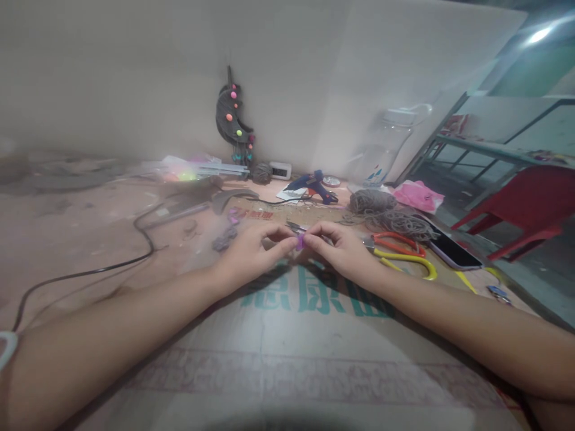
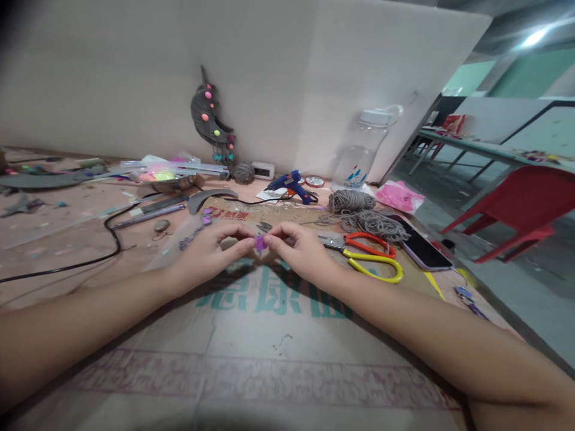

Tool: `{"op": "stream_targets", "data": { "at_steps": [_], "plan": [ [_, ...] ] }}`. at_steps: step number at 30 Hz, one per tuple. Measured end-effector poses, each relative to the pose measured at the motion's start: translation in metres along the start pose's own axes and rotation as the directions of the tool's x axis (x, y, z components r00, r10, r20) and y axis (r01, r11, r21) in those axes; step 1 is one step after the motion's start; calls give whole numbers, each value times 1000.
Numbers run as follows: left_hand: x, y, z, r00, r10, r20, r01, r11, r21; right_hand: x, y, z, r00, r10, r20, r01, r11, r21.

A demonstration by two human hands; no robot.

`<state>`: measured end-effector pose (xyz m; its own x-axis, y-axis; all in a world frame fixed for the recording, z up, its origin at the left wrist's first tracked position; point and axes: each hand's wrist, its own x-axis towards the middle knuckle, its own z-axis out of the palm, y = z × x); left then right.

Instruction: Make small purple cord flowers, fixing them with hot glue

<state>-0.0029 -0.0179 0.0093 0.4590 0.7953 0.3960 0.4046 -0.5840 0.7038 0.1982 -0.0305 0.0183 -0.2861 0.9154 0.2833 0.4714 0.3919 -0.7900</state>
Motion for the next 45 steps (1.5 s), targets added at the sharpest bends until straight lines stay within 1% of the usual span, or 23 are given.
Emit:
{"op": "stream_targets", "data": {
  "at_steps": [3, 5, 8, 9, 10, 12, 14, 16, 18, 19, 21, 23, 25, 26, 28, 30, 31, 32, 34, 37, 41, 43, 45],
  "plan": [
    [0, -2, 1, 999, 31, 12, -31, 999, 25, -1, 0, 1, 999, -26, 17, 27, 999, -23],
    [0, -3, 1, 999, 40, 11, -40, 999, 24, -1, 2, 0, 999, -42, 10, 41, 999, 13],
    [0, -3, 1, 999, 27, 18, -26, 1000, -6, 0, 7, 0, 992, -74, -100, 80, 995, 52],
    [0, -2, 1, 999, 24, 22, -23, 1000, -15, 0, 9, 0, 987, -94, -130, 98, 995, 23],
    [0, -2, 1, 999, 24, 25, -24, 1000, -21, 1, 10, 0, 985, -115, -128, 114, 993, -16],
    [0, -2, 1, 999, 32, 22, -32, 999, -27, 2, 13, 1, 987, -152, -44, 149, 986, -69],
    [-1, -3, 2, 999, 45, 13, -44, 999, -29, 3, 14, 3, 982, -178, 59, 182, 981, -66],
    [-1, -4, 2, 1000, 23, -16, -23, 999, -46, 3, 14, 4, 978, -159, 137, 171, 982, -75],
    [1, -6, 2, 994, -49, -96, 40, 994, -101, 3, 13, 4, 976, -113, 187, 138, 982, -131],
    [2, -7, 2, 983, -101, -156, 79, 986, -144, 3, 12, 3, 974, -107, 201, 141, 976, -165],
    [5, -10, 0, 958, -178, -226, 130, 969, -210, 0, 7, 2, 958, -183, 223, 233, 946, -225],
    [7, -13, -2, 952, -201, -230, 150, 963, -224, -5, 0, -1, 909, -324, 263, 388, 888, -246],
    [8, -13, -3, 958, -205, -199, 158, 960, -230, -10, -8, -5, 858, -431, 281, 497, 835, -236],
    [8, -13, -3, 962, -207, -180, 161, 957, -243, -11, -11, -7, 853, -460, 248, 513, 826, -233],
    [6, -13, -1, 969, -208, -135, 161, 942, -294, -9, -11, -13, 889, -448, 99, 457, 850, -260],
    [4, -11, 2, 978, -195, -67, 161, 923, -349, -1, -4, -18, 928, -366, -72, 327, 891, -316],
    [2, -10, 4, 983, -180, -21, 160, 915, -370, 4, 3, -20, 941, -316, -124, 257, 901, -349],
    [1, -9, 5, 987, -161, 29, 160, 911, -381, 9, 10, -21, 951, -284, -120, 220, 898, -381],
    [-2, -6, 6, 984, -119, 133, 160, 916, -369, 17, 23, -24, 969, -245, -41, 201, 868, -454],
    [-4, -2, 4, 967, -59, 248, 123, 961, -249, 21, 32, -25, 977, -196, 79, 206, 805, -557],
    [-6, -1, 3, 953, 39, 302, -29, 999, -37, 19, 27, -27, 968, -154, 198, 248, 699, -670],
    [-6, -2, 4, 945, 85, 316, -95, 995, 16, 18, 23, -29, 968, -124, 217, 244, 650, -720],
    [-6, -2, 5, 943, 101, 318, -118, 993, 33, 19, 21, -32, 965, -120, 235, 259, 601, -756]
  ]
}}
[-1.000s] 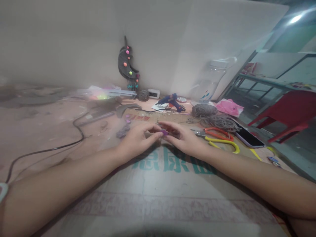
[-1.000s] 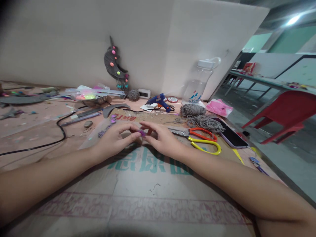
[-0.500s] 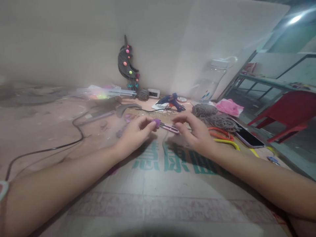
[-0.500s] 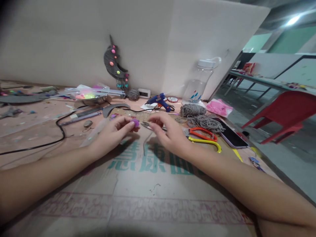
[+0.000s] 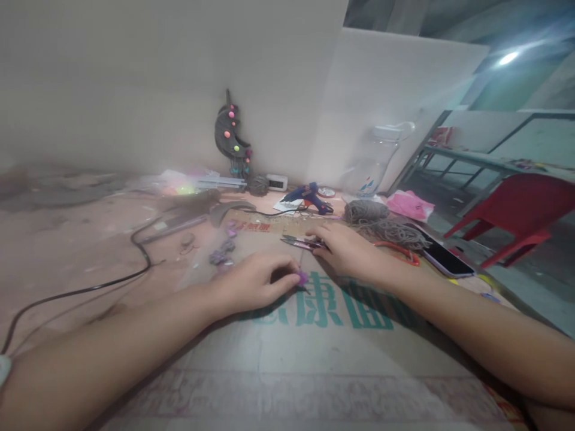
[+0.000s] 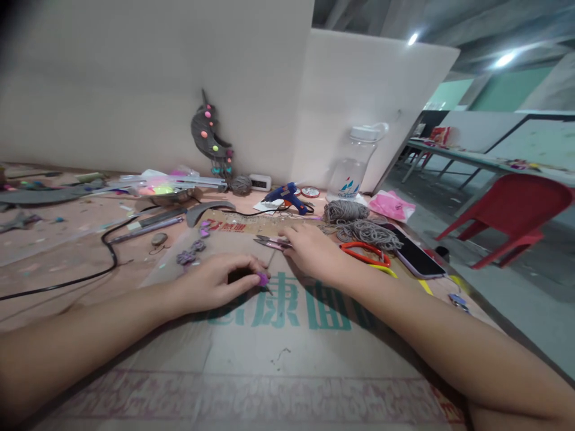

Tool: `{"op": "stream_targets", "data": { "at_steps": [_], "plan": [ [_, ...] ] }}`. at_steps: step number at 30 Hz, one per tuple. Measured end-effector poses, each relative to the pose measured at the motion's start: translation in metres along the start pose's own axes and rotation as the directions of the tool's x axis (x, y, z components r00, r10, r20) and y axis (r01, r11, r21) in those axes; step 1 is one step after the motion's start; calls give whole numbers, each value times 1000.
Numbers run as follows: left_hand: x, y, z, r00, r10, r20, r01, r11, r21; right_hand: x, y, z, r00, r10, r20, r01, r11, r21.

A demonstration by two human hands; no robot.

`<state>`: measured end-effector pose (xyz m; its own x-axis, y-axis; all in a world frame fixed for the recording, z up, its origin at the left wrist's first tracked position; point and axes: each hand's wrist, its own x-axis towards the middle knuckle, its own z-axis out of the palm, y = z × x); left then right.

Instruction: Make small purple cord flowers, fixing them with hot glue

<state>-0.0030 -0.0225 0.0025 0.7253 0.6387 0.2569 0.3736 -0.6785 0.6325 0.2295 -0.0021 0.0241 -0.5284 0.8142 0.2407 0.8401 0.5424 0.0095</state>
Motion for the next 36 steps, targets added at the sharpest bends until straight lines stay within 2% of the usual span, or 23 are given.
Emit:
{"op": "stream_targets", "data": {
  "at_steps": [4, 7, 9, 12, 16, 18, 20, 22, 25, 29, 31, 33, 36],
  "plan": [
    [0, 0, 0, 1000, -28, -7, 28, 1000, 8, 0, 0, 3, 997, -78, 22, 80, 989, -128],
    [0, 0, 0, 1000, -24, -3, 24, 1000, 9, 1, -2, 12, 994, -109, -22, 101, 970, -221],
    [0, 0, 0, 1000, -24, -4, 24, 1000, 2, 2, -3, 16, 989, -134, -62, 117, 968, -221],
    [1, 0, 0, 999, -32, -12, 32, 999, -13, 3, -3, 16, 978, -126, -166, 107, 987, -118],
    [1, 1, 0, 999, -46, -16, 45, 999, -24, 5, 2, 8, 932, 36, -359, 1, 995, 101],
    [2, 1, -1, 997, -72, -22, 71, 996, -47, 10, 9, 7, 913, 103, -395, -33, 983, 180],
    [3, 2, -1, 994, -107, -22, 105, 990, -89, 17, 18, 10, 917, 117, -381, -35, 976, 216],
    [4, 2, -1, 989, -147, -20, 142, 980, -142, 22, 25, 16, 943, 102, -316, -27, 972, 232],
    [6, -1, -1, 978, -207, -32, 192, 947, -257, 24, 25, 22, 957, 55, -284, 20, 967, 256],
    [8, -8, -2, 963, -249, -106, 179, 879, -442, 14, 5, 20, 930, -37, -365, 158, 938, 309],
    [9, -11, -3, 951, -270, -149, 167, 858, -486, 6, -7, 17, 935, -101, -341, 213, 926, 311],
    [10, -13, -4, 944, -282, -174, 163, 853, -496, 0, -15, 15, 947, -117, -298, 213, 926, 313],
    [9, -14, -3, 946, -267, -183, 159, 875, -457, -4, -22, 11, 957, -34, -289, 147, 914, 377]
  ]
}}
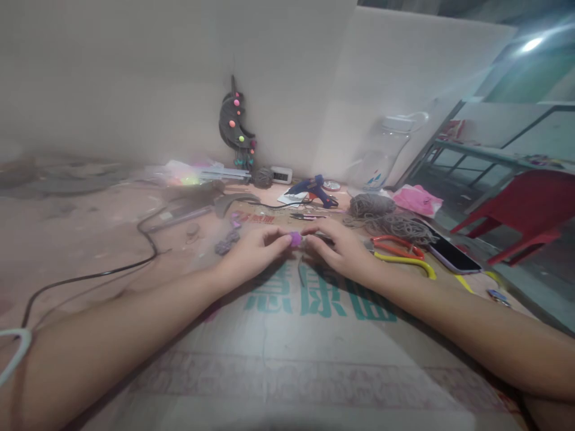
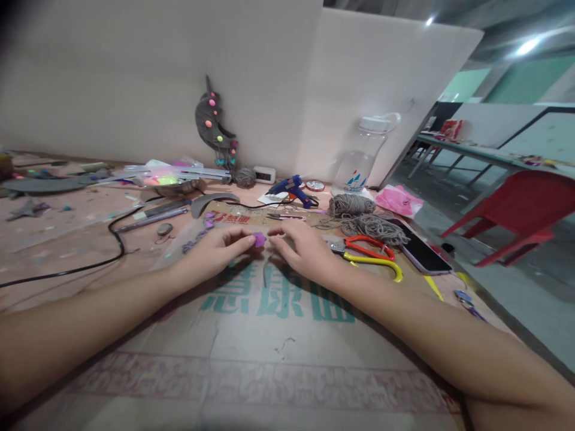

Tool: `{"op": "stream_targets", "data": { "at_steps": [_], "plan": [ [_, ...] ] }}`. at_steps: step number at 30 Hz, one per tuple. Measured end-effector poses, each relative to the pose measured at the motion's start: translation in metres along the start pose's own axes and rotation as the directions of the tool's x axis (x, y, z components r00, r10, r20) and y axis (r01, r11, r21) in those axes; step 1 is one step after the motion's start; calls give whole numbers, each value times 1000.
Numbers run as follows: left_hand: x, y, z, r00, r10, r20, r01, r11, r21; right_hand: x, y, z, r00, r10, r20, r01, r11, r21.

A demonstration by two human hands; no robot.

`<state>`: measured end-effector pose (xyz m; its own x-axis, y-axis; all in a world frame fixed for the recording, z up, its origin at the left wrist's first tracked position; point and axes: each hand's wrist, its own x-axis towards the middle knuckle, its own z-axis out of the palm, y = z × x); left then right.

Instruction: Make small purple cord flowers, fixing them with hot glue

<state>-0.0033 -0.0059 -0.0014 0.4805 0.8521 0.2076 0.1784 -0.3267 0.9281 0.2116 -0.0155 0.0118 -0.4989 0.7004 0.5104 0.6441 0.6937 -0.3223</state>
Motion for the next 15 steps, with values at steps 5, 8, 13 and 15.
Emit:
{"op": "stream_targets", "data": {
  "at_steps": [5, 8, 13, 15],
  "plan": [
    [-3, -1, 1, 999, 30, 25, -34, 984, 173, 2, -9, 1, 996, 89, -20, -86, 988, 131],
    [-4, 1, 2, 998, 50, 46, -58, 979, 197, 3, -10, 3, 983, 181, -1, -177, 964, 199],
    [-2, 2, 0, 998, 63, -6, -61, 984, 170, 5, -4, 6, 935, 349, 64, -348, 866, 358],
    [-1, 0, 0, 998, 56, -7, -54, 980, 194, 5, -2, 6, 934, 351, 62, -348, 860, 373]
  ]
}}
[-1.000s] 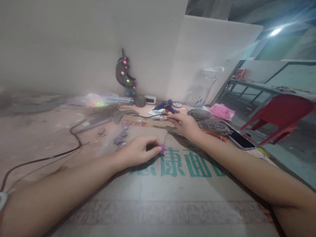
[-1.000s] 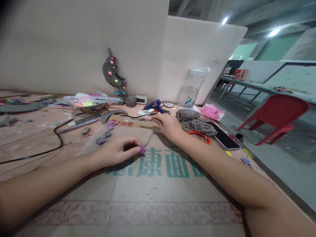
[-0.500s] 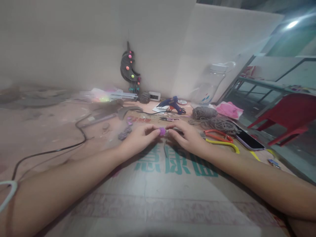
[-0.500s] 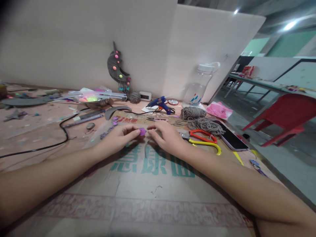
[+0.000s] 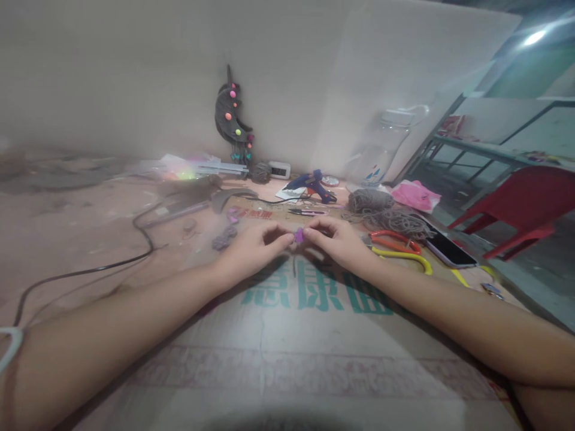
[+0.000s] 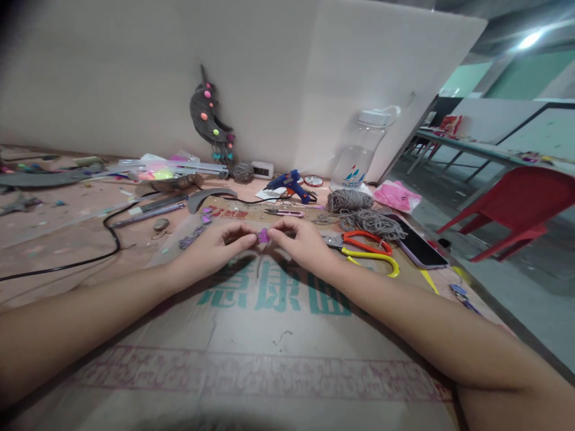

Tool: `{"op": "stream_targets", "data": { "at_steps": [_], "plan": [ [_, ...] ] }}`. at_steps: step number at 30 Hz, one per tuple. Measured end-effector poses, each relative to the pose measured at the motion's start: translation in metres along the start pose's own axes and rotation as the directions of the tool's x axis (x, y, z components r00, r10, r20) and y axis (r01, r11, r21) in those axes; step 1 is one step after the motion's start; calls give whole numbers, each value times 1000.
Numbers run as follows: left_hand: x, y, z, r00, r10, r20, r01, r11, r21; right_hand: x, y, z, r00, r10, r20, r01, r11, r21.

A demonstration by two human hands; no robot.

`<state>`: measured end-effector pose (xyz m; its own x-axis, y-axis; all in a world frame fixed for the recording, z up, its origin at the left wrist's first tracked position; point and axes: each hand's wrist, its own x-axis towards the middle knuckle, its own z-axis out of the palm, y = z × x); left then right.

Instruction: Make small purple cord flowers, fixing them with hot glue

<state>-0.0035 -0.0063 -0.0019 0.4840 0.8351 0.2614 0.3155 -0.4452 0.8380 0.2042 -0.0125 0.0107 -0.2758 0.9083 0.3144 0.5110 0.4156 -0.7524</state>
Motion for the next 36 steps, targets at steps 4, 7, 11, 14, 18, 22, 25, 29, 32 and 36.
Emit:
{"op": "stream_targets", "data": {
  "at_steps": [4, 7, 11, 14, 18, 22, 25, 29, 32, 36],
  "plan": [
    [0, -1, 1, 1000, -14, 8, 13, 1000, 22, -2, -3, 0, 999, -33, 13, 34, 998, -51],
    [-1, 3, 1, 999, -33, -10, 33, 999, 7, -2, -4, 0, 998, -53, 32, 54, 997, -47],
    [0, 8, -1, 986, -61, -158, 60, 998, -8, -1, -1, -2, 993, -117, 12, 117, 990, -78],
    [2, 6, -2, 972, -92, -216, 86, 996, -34, -2, 2, -5, 937, -322, 138, 341, 928, -151],
    [3, 0, -2, 975, -96, -201, 87, 995, -52, -4, 4, -4, 818, -468, 335, 544, 818, -185],
    [3, -3, -1, 977, -94, -193, 82, 994, -69, -6, 2, 0, 818, -435, 377, 538, 810, -233],
    [3, -3, -1, 972, -100, -214, 84, 993, -84, -6, 0, 0, 812, -454, 366, 555, 795, -244],
    [3, -1, -1, 967, -98, -236, 81, 993, -84, -6, 1, -1, 859, -459, 228, 509, 815, -277],
    [3, 2, -1, 971, -108, -213, 97, 994, -57, -3, 6, -3, 929, -370, 15, 358, 887, -293],
    [1, 5, -1, 982, -104, -159, 104, 995, -10, 1, 7, -5, 962, -264, -65, 239, 935, -263]
  ]
}}
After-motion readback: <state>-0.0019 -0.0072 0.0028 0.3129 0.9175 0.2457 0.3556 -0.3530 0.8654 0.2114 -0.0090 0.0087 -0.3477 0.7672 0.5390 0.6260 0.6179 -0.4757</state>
